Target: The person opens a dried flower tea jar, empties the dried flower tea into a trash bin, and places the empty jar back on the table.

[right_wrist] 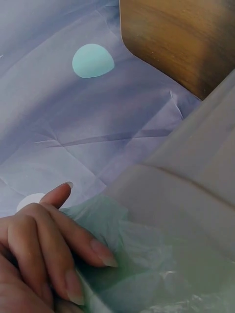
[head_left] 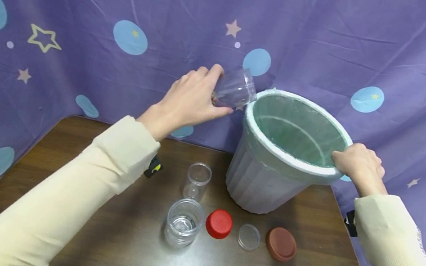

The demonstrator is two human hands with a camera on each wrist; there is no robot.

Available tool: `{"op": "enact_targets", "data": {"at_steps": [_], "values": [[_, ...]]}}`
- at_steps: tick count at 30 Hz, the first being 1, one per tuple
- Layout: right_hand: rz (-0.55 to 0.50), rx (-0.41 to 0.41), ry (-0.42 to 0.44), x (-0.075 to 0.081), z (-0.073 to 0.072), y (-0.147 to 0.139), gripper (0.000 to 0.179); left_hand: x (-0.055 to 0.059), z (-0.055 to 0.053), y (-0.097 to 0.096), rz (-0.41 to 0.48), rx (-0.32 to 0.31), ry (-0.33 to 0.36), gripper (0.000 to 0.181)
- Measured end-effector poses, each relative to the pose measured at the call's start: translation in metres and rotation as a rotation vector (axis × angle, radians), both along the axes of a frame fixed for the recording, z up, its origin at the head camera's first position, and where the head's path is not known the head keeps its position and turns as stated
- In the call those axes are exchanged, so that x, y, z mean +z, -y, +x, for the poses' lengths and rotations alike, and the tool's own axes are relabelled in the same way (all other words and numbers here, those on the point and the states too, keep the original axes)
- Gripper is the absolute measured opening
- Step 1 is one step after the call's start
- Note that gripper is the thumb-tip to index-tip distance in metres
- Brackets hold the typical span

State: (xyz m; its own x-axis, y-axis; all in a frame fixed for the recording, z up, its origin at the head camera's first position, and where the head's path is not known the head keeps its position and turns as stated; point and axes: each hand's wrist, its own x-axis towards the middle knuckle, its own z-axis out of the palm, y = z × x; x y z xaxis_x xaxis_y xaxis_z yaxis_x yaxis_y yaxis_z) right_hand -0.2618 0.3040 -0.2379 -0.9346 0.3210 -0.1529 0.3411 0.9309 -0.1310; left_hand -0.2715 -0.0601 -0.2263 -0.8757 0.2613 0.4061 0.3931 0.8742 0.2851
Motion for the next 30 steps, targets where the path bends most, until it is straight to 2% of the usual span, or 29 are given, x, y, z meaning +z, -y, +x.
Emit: {"op": "enact_targets", "data": {"at_steps": [5,11,15,20,26,30], "values": [[-0.004,0.004,-0.004,-0.002,-0.001,0.002,0.050,0.000,-0.001,-0.010,-0.014,0.003,-0.033,0.076],[-0.005,-0.003,-0.007,-0.001,-0.003,0.002,0.050,-0.012,-0.005,-0.024,-0.032,-0.004,-0.154,0.073],[-0.008,-0.012,0.003,-0.001,-0.003,0.001,0.051,-0.019,-0.008,-0.035,-0.080,-0.007,-0.188,0.070],[-0.010,-0.009,0.000,-0.002,-0.002,0.000,0.050,-0.021,-0.012,-0.044,-0.169,-0.011,-0.225,0.068],[-0.007,-0.006,-0.003,-0.001,-0.002,0.000,0.051,-0.025,-0.015,-0.046,-0.264,-0.014,-0.395,0.058],[0.000,-0.010,-0.001,0.000,-0.002,0.000,0.053,-0.027,-0.017,-0.047,-0.263,-0.029,-0.491,0.048]]}}
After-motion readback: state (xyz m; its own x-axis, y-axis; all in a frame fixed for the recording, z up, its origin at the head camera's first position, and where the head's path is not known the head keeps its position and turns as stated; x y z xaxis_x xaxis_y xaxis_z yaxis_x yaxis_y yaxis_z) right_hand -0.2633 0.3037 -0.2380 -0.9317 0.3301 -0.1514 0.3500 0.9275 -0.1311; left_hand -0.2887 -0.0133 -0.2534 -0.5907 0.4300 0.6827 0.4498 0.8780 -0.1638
